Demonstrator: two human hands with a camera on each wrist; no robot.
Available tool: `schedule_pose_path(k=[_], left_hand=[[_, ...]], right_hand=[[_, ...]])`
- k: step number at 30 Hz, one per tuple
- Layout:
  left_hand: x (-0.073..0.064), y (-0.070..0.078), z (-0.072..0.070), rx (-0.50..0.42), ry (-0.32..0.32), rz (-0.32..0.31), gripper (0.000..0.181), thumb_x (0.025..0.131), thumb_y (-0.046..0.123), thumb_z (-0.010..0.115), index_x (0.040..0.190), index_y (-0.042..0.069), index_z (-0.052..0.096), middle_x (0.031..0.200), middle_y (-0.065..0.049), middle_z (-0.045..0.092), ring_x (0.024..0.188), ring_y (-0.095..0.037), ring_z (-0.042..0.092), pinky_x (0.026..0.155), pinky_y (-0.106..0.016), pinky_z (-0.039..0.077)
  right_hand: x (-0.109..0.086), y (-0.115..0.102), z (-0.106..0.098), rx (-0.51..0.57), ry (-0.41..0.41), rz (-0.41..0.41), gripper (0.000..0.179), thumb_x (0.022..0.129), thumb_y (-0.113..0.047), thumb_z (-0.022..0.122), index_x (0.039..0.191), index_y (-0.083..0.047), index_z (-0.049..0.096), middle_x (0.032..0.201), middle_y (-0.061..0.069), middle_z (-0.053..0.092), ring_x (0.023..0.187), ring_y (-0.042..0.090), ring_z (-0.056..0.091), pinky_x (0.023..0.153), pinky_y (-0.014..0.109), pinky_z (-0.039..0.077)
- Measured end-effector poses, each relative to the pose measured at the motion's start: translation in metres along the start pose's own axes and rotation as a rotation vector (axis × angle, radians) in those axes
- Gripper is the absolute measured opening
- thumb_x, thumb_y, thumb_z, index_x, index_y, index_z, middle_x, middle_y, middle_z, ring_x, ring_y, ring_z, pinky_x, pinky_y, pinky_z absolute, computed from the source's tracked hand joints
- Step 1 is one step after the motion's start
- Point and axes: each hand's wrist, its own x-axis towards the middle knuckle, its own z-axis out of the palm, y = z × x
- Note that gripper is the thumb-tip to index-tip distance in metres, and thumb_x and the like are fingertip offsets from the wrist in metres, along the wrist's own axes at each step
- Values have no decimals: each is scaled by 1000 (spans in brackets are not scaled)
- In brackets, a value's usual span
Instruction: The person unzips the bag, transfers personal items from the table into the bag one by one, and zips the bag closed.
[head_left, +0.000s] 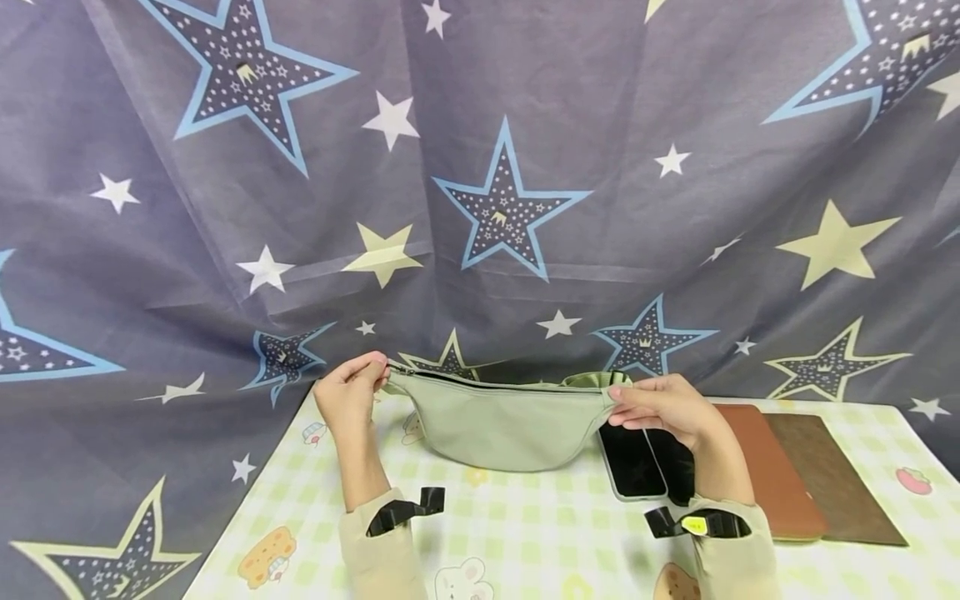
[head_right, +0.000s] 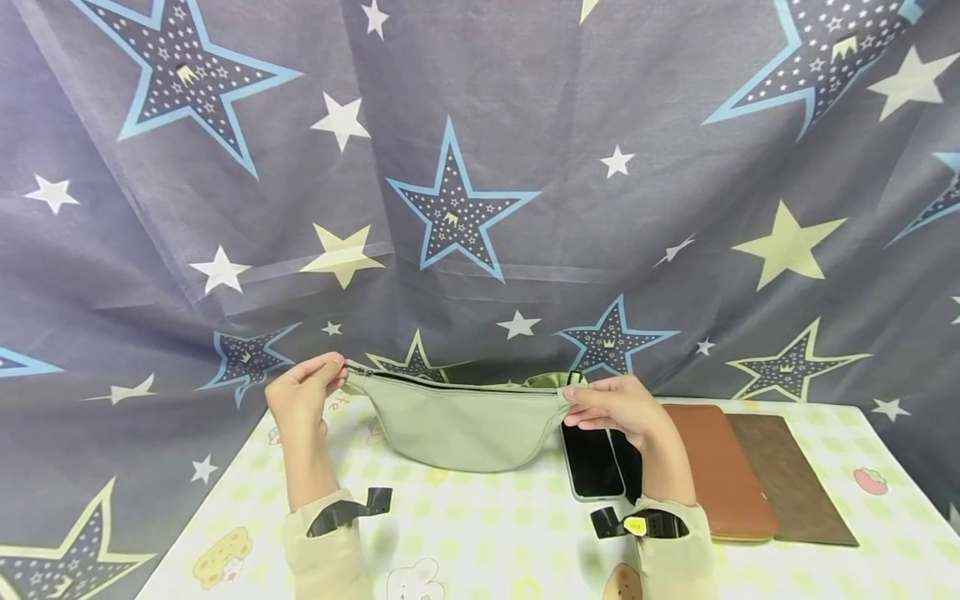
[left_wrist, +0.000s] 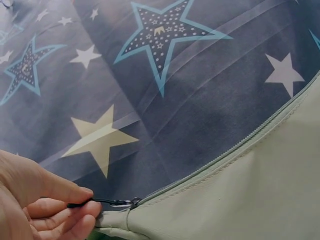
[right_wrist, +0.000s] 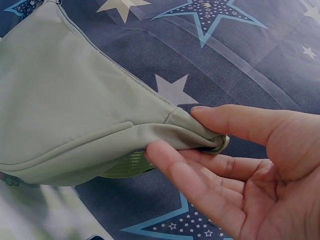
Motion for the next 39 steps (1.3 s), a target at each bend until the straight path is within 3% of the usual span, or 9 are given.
schedule_pose_path(k=[4,10,13,19,22,26,29,35,39], left_hand=[[-2,3,-2,91,-8,5,22,85,0,76,104,-11,75,60,16,70,58,-2,69,60,-15,60],[-8,8,-1,325,-1,44,21,84,10,77,103,1,80,63,23,67,59,7,62,58,-11,50],[-11,10,0,425,26,61,19,83,13,78,101,7,81,71,15,73,60,8,59,64,-13,48],[-20,23,8,583,74,128,17,85,17,70,95,14,83,86,-5,79,64,-4,59,74,-28,48],[-30,28,16,622,-23,133,18,88,20,67,89,13,83,75,-2,77,64,-8,62,76,-31,50],[-41,29,29,675,-266,79,27,94,29,67,84,11,82,68,2,76,62,-6,67,89,-36,54],[-48,25,40,706,-401,25,31,95,32,66,79,9,81,64,1,75,56,-5,68,85,-31,57],[-55,14,58,675,-533,-93,37,95,29,65,72,3,78,56,-4,71,45,-7,66,48,-19,57],[-54,9,61,680,-567,-148,39,96,30,65,73,2,78,55,-4,70,43,-8,65,47,-20,57]], right_hand=[[1,-1,-1,-7,0,16,33,101,-21,66,114,9,69,92,4,79,87,17,78,87,34,64],[1,0,0,-15,6,27,36,101,-21,65,117,10,67,91,5,79,86,17,78,84,31,65],[2,-2,1,-24,6,25,39,101,-22,65,118,13,66,91,7,79,85,17,78,83,31,65],[1,-6,3,-26,20,34,43,101,-24,66,119,15,63,90,7,79,84,16,78,82,30,65],[0,-5,1,-30,21,39,41,101,-24,66,118,14,64,90,8,79,84,17,78,82,31,65],[0,-4,1,-27,18,31,37,101,-23,66,115,12,66,90,8,79,84,17,78,82,30,65],[1,-3,2,-20,21,27,37,100,-23,66,114,11,67,89,7,79,83,17,78,81,30,65],[-1,-4,3,-30,1,22,38,102,-22,64,117,14,65,89,7,79,83,16,78,80,28,65],[-1,-5,2,-43,-13,5,38,102,-21,64,117,14,65,90,7,79,84,16,78,80,28,65]])
